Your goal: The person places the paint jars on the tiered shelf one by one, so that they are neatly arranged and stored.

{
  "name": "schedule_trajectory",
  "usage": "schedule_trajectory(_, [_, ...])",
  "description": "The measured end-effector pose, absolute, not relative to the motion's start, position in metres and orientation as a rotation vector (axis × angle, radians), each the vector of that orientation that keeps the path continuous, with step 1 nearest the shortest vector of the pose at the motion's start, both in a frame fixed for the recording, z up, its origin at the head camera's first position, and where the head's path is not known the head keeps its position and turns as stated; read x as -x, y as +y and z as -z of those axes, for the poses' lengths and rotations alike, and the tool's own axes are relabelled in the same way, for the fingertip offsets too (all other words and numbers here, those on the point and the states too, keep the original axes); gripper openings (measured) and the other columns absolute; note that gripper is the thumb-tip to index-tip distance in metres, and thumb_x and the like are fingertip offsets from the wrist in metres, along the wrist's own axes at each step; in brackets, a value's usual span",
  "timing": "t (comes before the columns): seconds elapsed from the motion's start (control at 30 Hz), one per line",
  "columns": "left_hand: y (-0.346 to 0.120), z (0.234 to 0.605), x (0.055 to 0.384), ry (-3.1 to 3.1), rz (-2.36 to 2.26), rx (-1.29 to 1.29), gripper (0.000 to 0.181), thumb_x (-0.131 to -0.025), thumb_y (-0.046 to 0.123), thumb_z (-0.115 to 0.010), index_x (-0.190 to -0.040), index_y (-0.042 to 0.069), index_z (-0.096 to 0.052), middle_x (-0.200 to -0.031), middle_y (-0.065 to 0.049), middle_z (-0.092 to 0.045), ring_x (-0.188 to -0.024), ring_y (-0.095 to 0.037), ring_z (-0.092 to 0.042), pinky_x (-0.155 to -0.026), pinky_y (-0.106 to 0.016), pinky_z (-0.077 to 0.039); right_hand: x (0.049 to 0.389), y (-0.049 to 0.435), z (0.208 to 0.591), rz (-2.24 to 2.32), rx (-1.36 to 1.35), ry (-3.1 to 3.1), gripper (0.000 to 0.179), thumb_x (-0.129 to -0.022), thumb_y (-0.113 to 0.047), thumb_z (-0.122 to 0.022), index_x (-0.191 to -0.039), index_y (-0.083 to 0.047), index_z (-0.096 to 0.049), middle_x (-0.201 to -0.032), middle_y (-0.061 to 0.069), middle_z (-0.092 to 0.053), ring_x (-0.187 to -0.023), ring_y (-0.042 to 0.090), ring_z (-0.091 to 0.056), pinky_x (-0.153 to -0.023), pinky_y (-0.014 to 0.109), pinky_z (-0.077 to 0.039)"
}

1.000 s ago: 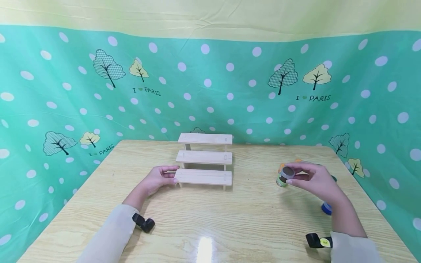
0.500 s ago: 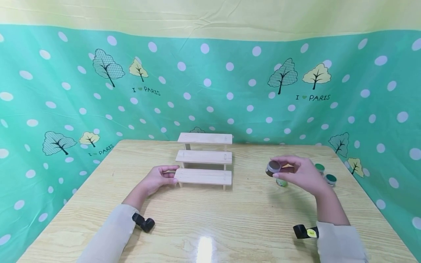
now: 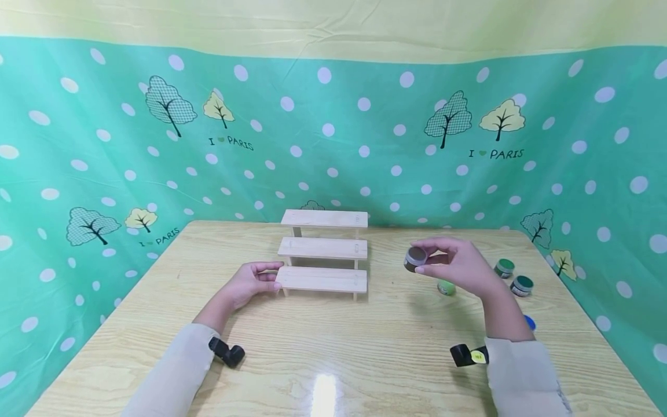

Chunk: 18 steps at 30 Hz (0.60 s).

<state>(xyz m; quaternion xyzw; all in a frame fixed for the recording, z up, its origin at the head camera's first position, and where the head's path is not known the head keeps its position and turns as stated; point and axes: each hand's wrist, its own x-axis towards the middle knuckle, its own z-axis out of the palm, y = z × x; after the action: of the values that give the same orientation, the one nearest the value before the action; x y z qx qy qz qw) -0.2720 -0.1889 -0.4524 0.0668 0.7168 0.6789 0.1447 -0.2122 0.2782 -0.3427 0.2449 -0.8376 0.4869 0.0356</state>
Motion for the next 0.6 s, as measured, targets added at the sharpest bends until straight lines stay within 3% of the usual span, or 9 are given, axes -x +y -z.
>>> schedule_trajectory(0.6, [-0.189, 0.452, 0.272, 2.065, -1.950, -0.201, 0.061, -0.076, -0.007, -0.079, -0.132, -0.007, -0.055, -0.098, -0.011, -0.069, -0.088, -0.016, -0.065, -0.075, -0.029, -0.058, 0.231, 0.250, 0.335, -1.514, -0.863, -2.539, 0.042, -0.081, -0.004, -0.079, -0.121, 0.001, -0.065, -0.110, 0.015, -0.062, -0.092, 0.020, -0.070, -0.075, 0.030, -0.059])
